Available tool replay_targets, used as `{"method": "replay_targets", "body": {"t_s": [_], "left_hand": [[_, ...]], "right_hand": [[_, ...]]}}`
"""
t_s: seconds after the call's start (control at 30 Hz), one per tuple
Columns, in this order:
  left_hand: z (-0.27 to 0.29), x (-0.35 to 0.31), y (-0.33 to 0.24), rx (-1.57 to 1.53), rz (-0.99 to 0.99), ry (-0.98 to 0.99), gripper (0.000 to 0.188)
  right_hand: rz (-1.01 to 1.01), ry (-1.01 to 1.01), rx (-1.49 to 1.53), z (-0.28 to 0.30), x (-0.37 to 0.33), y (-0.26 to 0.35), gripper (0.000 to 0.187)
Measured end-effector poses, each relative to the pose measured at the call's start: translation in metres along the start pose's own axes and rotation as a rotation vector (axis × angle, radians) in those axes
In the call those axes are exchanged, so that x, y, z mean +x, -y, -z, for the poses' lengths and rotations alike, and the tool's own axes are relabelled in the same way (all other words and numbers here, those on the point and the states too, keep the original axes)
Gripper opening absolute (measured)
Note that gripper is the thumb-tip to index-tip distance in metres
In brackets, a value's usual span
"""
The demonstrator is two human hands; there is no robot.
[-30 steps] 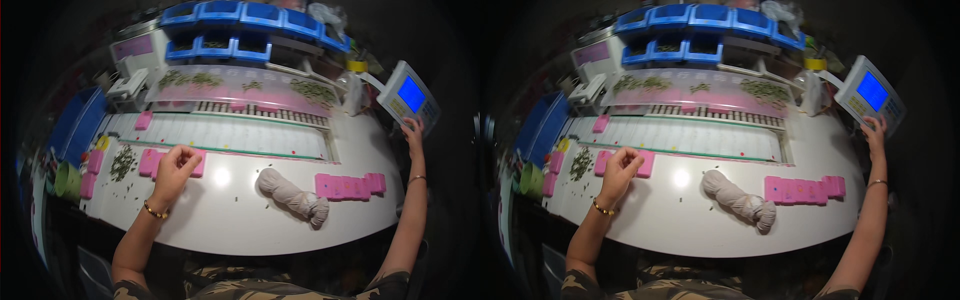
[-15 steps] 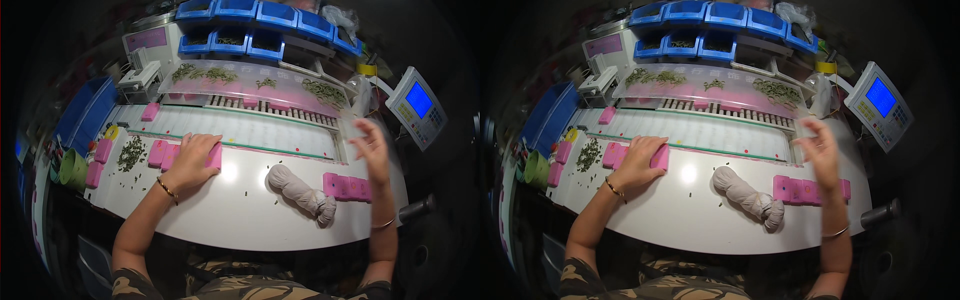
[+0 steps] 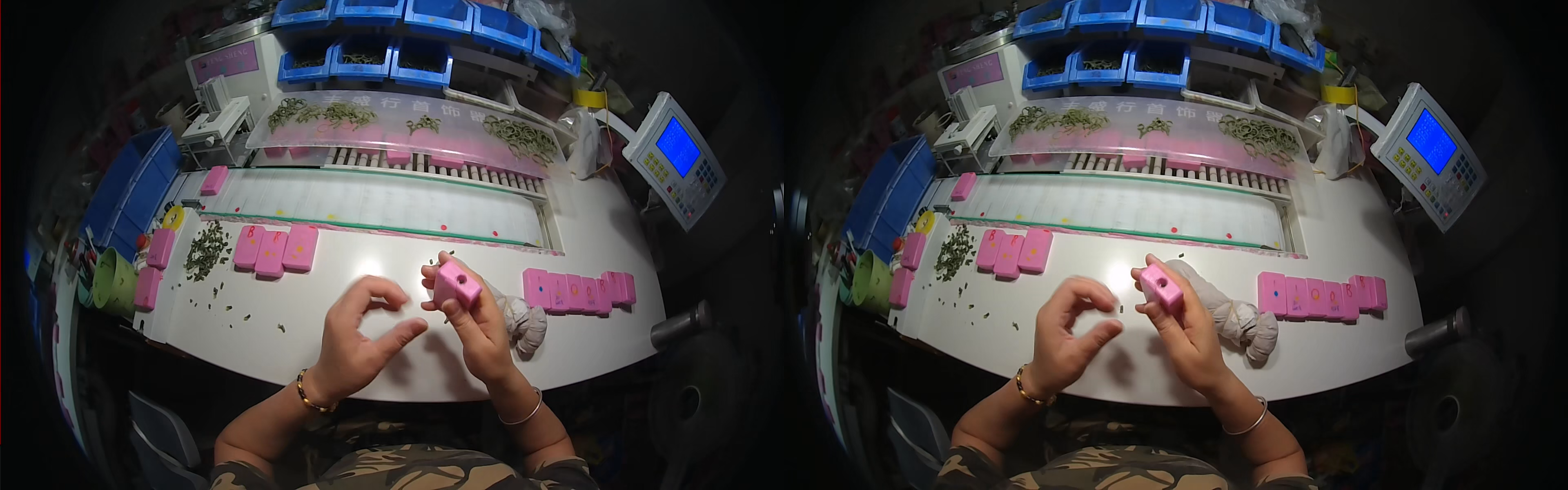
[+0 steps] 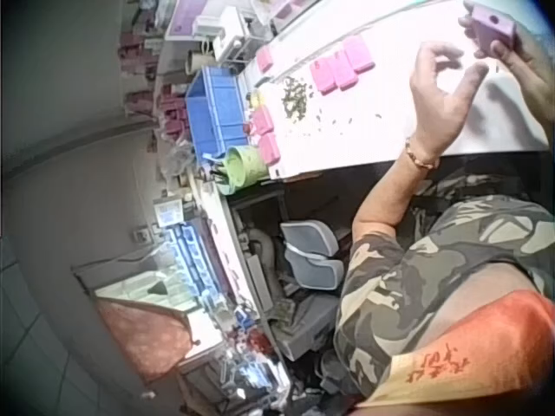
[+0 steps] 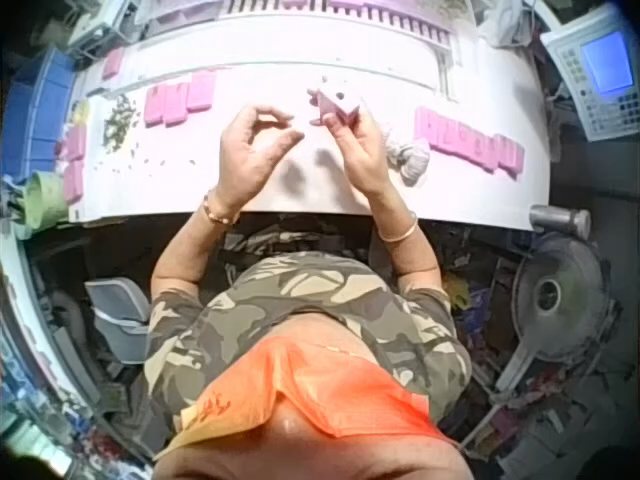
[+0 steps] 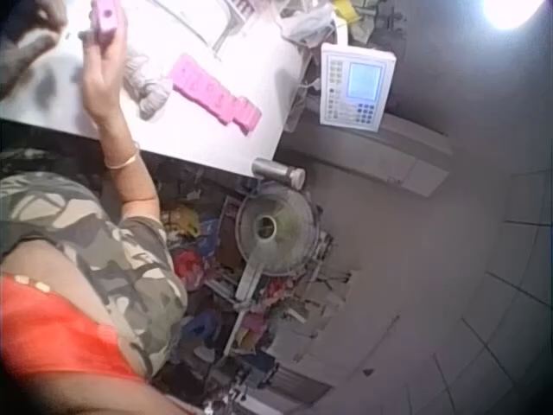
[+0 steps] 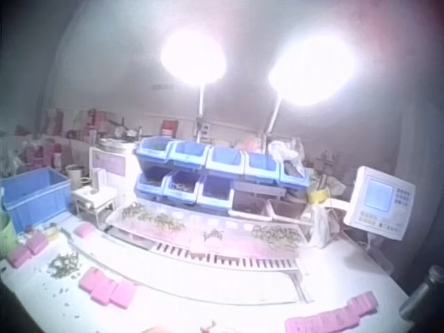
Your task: Assembling small keychain components, including metal rings and plastic housings, at a production workstation.
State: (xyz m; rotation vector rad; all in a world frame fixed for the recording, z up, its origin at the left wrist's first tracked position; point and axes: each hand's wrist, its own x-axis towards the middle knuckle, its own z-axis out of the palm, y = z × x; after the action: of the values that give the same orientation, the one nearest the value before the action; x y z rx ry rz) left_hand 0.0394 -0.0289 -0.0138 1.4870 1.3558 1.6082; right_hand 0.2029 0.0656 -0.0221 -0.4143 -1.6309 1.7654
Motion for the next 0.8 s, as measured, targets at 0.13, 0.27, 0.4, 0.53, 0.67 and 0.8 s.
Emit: {"method": "replay_targets", "body": {"t_s": [0.13, 0.27, 0.4, 0.53, 0.67, 0.8], "left_hand": [[-0.008, -0.001, 0.000, -0.515, 0.472, 0.297, 0.053], [-0.023, -0.004, -0.008, -0.581, 0.444, 0.169, 0.040], [-0.021, -0.012, -0.003, -0.361, 0.390, 0.274, 0.027], [-0.019, -0.015, -0.011, -0.166, 0.015, 0.240, 0.024], [0.014, -0.011, 0.016, 0.330, 0.022, 0.113, 0.021], [0.053, -0.010, 0.038, 1.030, 0.019, -0.026, 0.026]], "right_hand": [[0.300, 0.078, -0.475, -0.011, -0.005, 0.005, 0.058], [0.023, -0.049, -0.019, -0.017, -0.012, -0.005, 0.055], [-0.122, -0.133, 0.279, -0.012, -0.012, -0.016, 0.052], [-0.266, -0.437, 0.865, 0.008, 0.007, -0.012, 0.058], [-0.136, -0.337, 0.591, 0.010, 0.000, -0.001, 0.061], [-0.105, -0.297, 0.562, 0.000, 0.002, 0.012, 0.056]]}}
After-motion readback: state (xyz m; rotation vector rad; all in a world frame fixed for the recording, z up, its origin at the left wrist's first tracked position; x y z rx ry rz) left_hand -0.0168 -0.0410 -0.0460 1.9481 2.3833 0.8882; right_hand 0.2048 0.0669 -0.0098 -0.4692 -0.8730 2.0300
